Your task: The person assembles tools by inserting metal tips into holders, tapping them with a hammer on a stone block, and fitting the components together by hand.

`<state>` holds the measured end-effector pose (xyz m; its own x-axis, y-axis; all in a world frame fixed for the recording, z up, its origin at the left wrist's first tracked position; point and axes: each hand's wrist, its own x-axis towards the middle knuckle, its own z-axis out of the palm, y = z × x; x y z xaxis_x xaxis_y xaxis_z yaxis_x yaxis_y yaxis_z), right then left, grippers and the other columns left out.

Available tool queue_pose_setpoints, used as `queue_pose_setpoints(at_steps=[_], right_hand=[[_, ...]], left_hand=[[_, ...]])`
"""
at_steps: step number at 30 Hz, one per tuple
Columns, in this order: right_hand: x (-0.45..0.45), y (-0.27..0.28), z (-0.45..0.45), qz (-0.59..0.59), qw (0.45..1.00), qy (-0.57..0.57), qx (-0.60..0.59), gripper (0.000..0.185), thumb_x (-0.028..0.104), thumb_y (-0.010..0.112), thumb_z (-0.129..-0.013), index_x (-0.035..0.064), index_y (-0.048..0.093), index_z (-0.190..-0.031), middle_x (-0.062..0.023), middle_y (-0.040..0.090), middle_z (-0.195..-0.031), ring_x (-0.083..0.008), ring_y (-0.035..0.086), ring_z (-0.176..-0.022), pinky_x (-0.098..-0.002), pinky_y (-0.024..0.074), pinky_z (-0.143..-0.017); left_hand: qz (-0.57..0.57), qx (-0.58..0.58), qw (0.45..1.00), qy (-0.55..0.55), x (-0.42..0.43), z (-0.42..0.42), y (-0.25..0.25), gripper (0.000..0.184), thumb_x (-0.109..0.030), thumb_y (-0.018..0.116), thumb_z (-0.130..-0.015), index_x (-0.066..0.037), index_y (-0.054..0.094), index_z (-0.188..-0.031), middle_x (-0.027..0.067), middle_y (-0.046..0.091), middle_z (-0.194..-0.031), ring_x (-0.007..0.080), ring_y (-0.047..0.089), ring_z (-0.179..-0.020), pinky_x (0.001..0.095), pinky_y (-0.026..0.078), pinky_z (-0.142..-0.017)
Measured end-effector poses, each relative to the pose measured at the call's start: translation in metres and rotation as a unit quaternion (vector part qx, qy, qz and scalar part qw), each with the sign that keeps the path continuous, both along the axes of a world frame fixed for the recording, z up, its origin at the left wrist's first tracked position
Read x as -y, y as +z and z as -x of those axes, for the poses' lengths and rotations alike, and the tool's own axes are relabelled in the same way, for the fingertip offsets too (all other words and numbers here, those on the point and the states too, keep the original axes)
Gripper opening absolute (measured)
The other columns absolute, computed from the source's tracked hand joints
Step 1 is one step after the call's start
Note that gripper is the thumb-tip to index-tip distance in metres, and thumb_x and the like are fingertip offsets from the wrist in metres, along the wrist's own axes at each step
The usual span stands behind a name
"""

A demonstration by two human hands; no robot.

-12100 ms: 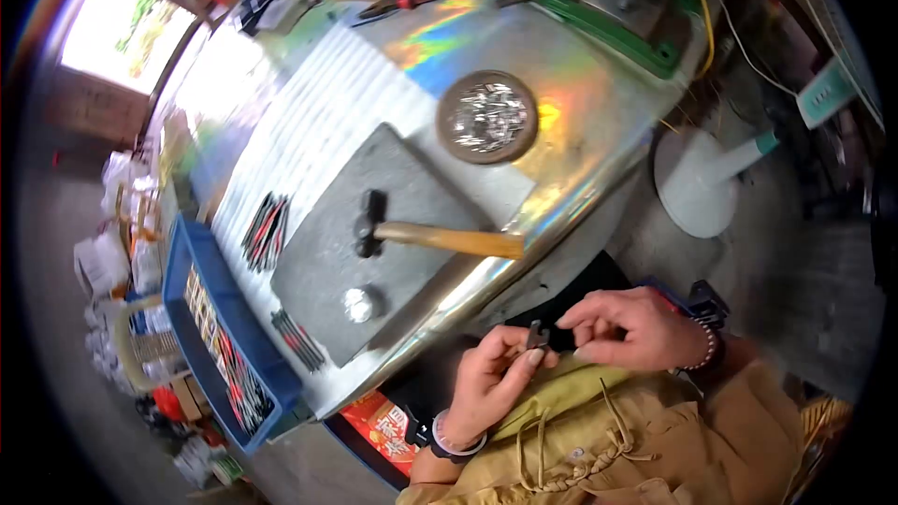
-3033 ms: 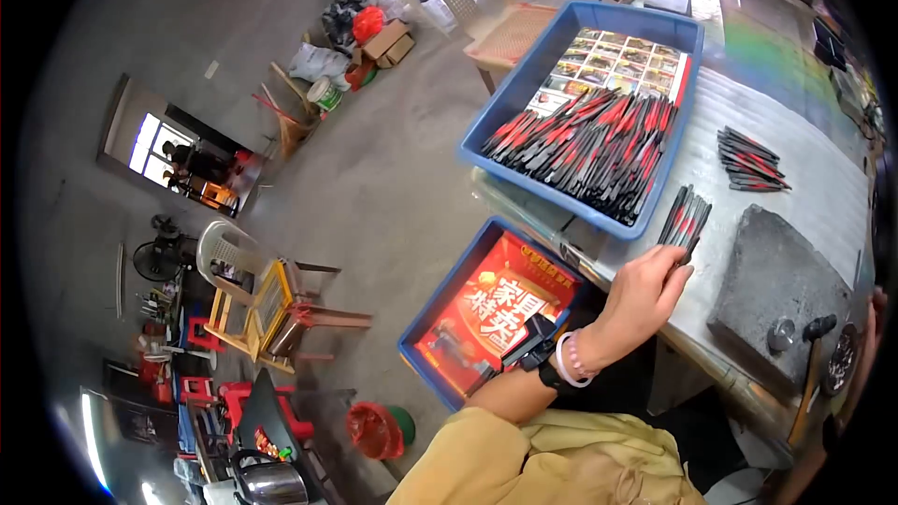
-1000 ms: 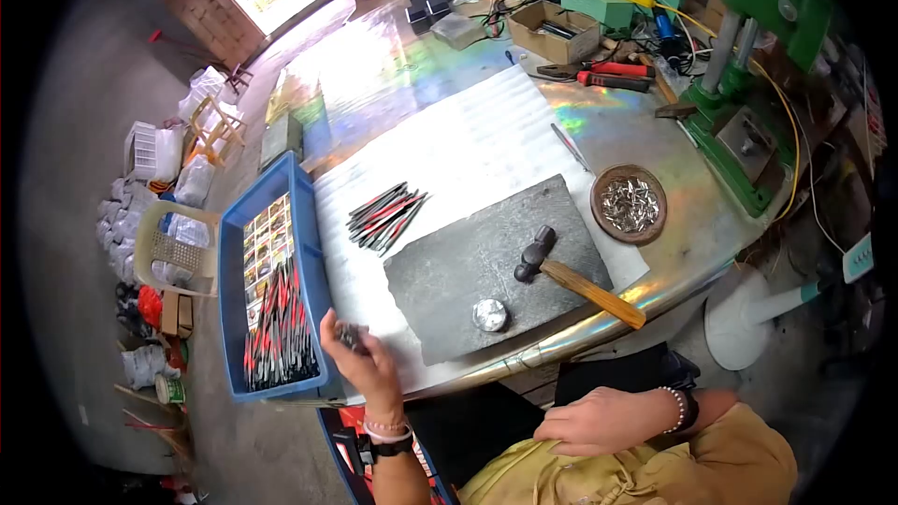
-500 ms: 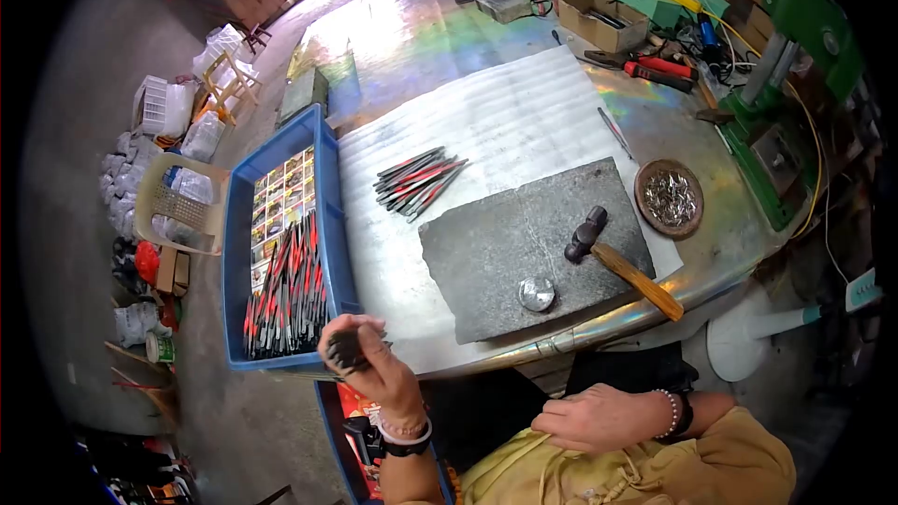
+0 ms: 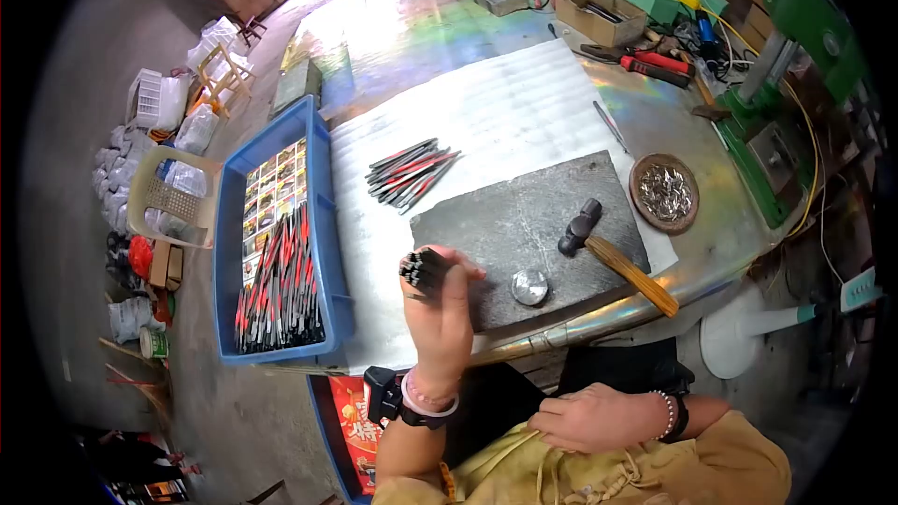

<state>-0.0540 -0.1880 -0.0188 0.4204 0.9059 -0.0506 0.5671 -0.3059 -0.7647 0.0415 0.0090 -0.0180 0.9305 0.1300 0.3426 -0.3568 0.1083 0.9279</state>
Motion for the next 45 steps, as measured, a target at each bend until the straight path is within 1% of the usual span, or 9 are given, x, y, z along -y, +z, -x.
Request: queue_pose_setpoints(at_steps=[8, 11, 17, 22, 25, 31, 33, 39, 45], right_hand=[[0.013, 0.025, -0.019, -0.188, 0.949, -0.205, 0.146, 0.036, 0.008, 0.068, -0.075, 0.0049, 0.059, -0.109, -0.0103, 0.057, -0.109, -0.022, 0.061, -0.079, -0.0284, 0.0515, -0.064], [0.01, 0.033, -0.032, -0.195, 0.904, -0.191, 0.329, 0.039, 0.024, 0.068, -0.077, 0.0096, 0.058, -0.112, -0.0078, 0.056, -0.115, -0.0203, 0.056, -0.098, -0.0358, 0.0488, -0.081], [-0.006, 0.018, -0.02, -0.091, 0.907, -0.125, 0.392, 0.043, 0.045, 0.053, -0.082, 0.012, 0.058, -0.109, -0.0056, 0.057, -0.114, -0.0218, 0.052, -0.11, -0.0487, 0.0314, -0.099], [-0.009, 0.003, -0.023, -0.068, 0.93, -0.089, 0.35, 0.037, 0.031, 0.059, -0.072, 0.0027, 0.057, -0.095, -0.0028, 0.042, -0.071, -0.0164, 0.045, -0.063, -0.0262, 0.0378, -0.055], [-0.006, 0.005, -0.02, -0.02, 0.948, -0.085, 0.304, 0.026, 0.026, 0.058, -0.073, 0.0056, 0.056, -0.089, -0.0034, 0.044, -0.072, -0.0174, 0.048, -0.064, -0.0276, 0.0406, -0.055], [0.002, 0.001, -0.022, -0.105, 0.983, -0.15, 0.018, 0.029, 0.002, 0.06, -0.069, 0.0051, 0.052, -0.097, -0.0088, 0.053, -0.079, -0.0243, 0.058, -0.072, -0.0332, 0.0459, -0.059], [0.005, 0.002, -0.023, -0.122, 0.969, -0.156, -0.147, 0.024, 0.003, 0.061, -0.08, 0.0034, 0.049, -0.101, -0.0078, 0.05, -0.078, -0.0177, 0.056, -0.072, -0.0303, 0.0441, -0.058], [-0.009, 0.004, -0.024, -0.187, 0.713, -0.131, -0.663, 0.017, 0.018, 0.058, -0.092, 0.0052, 0.05, -0.1, 0.003, 0.044, -0.069, -0.0069, 0.042, -0.058, -0.0212, 0.0352, -0.052], [-0.03, -0.021, -0.009, -0.179, 0.63, -0.052, -0.754, 0.014, 0.014, 0.058, -0.091, 0.0032, 0.051, -0.092, -0.0021, 0.047, -0.068, -0.0067, 0.043, -0.055, -0.0215, 0.0358, -0.044]], left_hand=[[0.163, -0.358, 0.886, -0.246, -0.01, 0.055, 0.046, 0.038, -0.014, 0.055, -0.09, 0.002, 0.04, -0.122, 0.0097, 0.052, -0.074, 0.0196, 0.052, -0.066, 0.031, 0.043, -0.062], [0.165, -0.468, 0.78, -0.381, -0.012, 0.074, 0.04, 0.033, -0.015, 0.051, -0.094, -0.001, 0.039, -0.121, 0.0039, 0.051, -0.083, 0.0111, 0.05, -0.07, 0.0239, 0.041, -0.066], [0.122, -0.459, 0.735, -0.484, -0.008, 0.098, 0.015, 0.01, -0.011, 0.046, -0.093, -0.004, 0.051, -0.098, 0.0022, 0.05, -0.079, 0.0105, 0.048, -0.069, 0.0226, 0.039, -0.065], [0.181, -0.512, 0.669, -0.508, -0.004, 0.092, 0.005, 0.014, -0.003, 0.047, -0.088, 0.004, 0.057, -0.092, 0.0101, 0.057, -0.083, 0.0137, 0.053, -0.07, 0.0245, 0.043, -0.062], [0.197, -0.542, 0.65, -0.496, -0.007, 0.091, 0.005, 0.023, -0.011, 0.047, -0.092, 0.005, 0.054, -0.106, 0.0141, 0.06, -0.087, 0.0151, 0.057, -0.068, 0.0237, 0.046, -0.062], [0.316, -0.541, 0.643, -0.44, -0.025, 0.089, 0.006, 0.051, -0.037, 0.04, -0.098, 0.005, 0.041, -0.128, 0.02, 0.061, -0.098, 0.0195, 0.063, -0.068, 0.0271, 0.051, -0.065], [0.28, -0.498, 0.688, -0.448, -0.035, 0.091, -0.003, 0.045, -0.027, 0.045, -0.097, 0.003, 0.04, -0.13, 0.0141, 0.061, -0.098, 0.0149, 0.061, -0.075, 0.0242, 0.048, -0.069], [0.201, -0.346, 0.873, -0.279, -0.016, 0.102, 0.011, 0.054, -0.004, 0.058, -0.088, 0.002, 0.034, -0.136, 0.0078, 0.055, -0.115, 0.0109, 0.052, -0.095, 0.0255, 0.044, -0.085], [0.19, -0.408, 0.818, -0.358, -0.005, 0.094, 0.018, 0.043, -0.006, 0.054, -0.09, 0.002, 0.041, -0.13, 0.0182, 0.05, -0.128, 0.0235, 0.054, -0.112, 0.0354, 0.044, -0.095]])
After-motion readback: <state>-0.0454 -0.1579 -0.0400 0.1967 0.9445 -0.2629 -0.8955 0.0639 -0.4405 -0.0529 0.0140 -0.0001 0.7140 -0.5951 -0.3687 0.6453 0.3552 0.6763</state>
